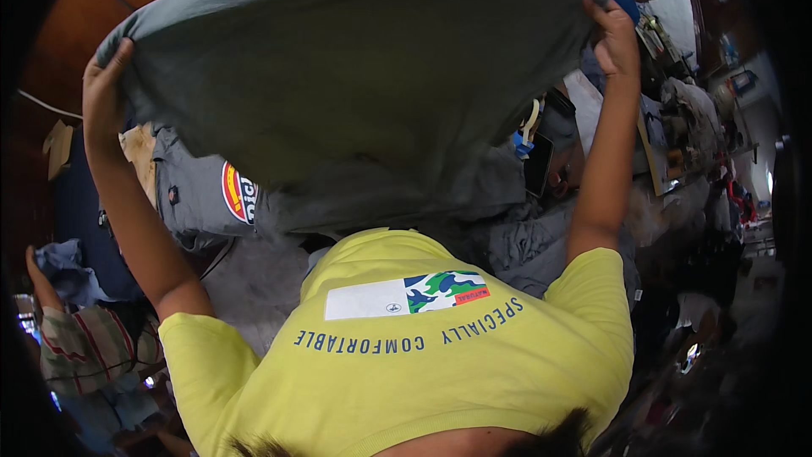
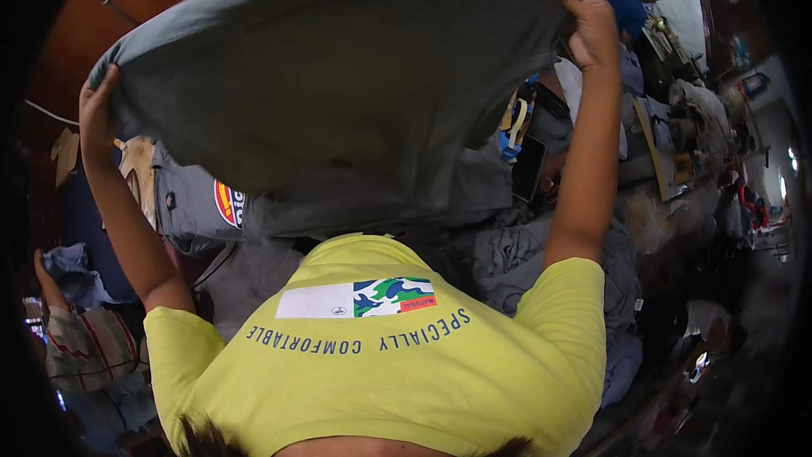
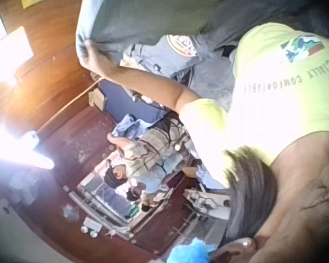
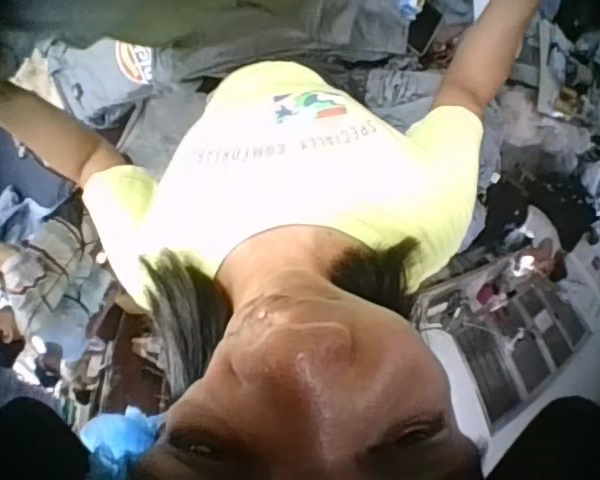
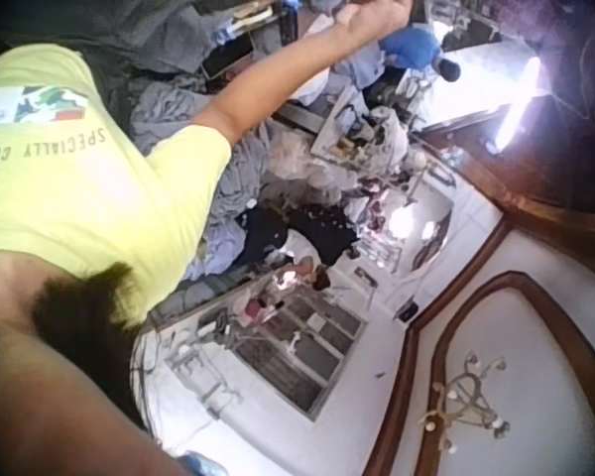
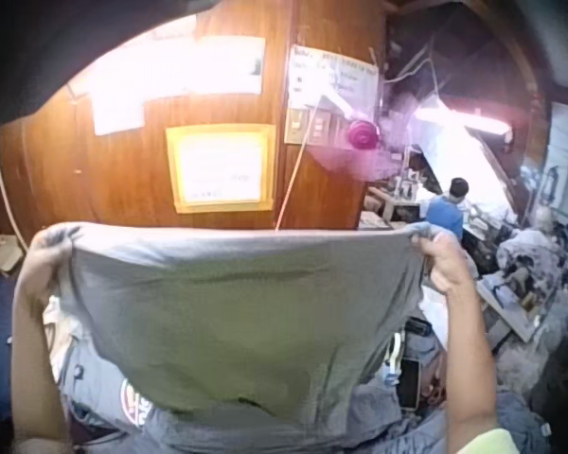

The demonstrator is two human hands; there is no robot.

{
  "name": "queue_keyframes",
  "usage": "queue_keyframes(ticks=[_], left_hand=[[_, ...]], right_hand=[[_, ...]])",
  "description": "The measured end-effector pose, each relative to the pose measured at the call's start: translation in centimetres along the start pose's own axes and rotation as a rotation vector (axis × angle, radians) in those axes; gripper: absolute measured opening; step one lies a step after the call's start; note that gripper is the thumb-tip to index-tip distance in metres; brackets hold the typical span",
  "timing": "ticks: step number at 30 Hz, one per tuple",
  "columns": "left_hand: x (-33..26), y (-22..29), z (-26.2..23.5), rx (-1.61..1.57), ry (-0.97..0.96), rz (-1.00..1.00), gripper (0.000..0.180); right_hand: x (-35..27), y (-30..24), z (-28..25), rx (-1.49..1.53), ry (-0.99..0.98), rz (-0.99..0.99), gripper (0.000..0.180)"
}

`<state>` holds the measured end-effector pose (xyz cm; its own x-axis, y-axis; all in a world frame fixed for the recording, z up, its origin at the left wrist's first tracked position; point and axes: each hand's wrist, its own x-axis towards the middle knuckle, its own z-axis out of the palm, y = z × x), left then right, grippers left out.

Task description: The person folds several grey garments on a work table, smoothing the fabric and aligning them before using shears to trim loose threads from one item.

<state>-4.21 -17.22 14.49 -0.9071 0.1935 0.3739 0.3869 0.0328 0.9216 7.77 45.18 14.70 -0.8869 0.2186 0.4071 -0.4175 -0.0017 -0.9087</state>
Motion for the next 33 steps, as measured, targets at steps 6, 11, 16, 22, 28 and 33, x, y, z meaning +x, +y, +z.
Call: queue_keyframes(ticks=[6, 11, 16, 22, 28, 33], left_hand=[[2.4, -2.5, 3.1, 0.234, -0.139, -0.033, 0.048], [3.3, -2.9, -0.2, -0.193, 0.038, -0.023, 0.063], [-0.5, 1.0, 4.3, 0.185, -0.082, 0.348, 0.058], [-3.4, 1.7, 1.7, 0.513, 0.237, 0.369, 0.025], [-7.1, 2.4, 5.8, 0.669, 1.202, 0.866, 0.018], [-5.8, 3.4, 20.0, -0.003, 0.638, 0.912, 0.015]], right_hand=[[1.6, 2.1, 1.1, -0.119, 0.099, 0.086, 0.036], [1.5, 1.7, 1.2, 0.148, 0.101, 0.047, 0.046], [-2.0, -1.6, 5.6, -0.087, -0.214, -0.065, 0.058], [-4.9, -2.2, 4.7, -0.978, 0.298, -0.289, 0.020], [-9.1, -2.6, 9.5, -0.485, 1.071, -0.973, 0.012], [-5.4, 0.1, 15.4, -0.663, 0.538, -1.091, 0.021]])
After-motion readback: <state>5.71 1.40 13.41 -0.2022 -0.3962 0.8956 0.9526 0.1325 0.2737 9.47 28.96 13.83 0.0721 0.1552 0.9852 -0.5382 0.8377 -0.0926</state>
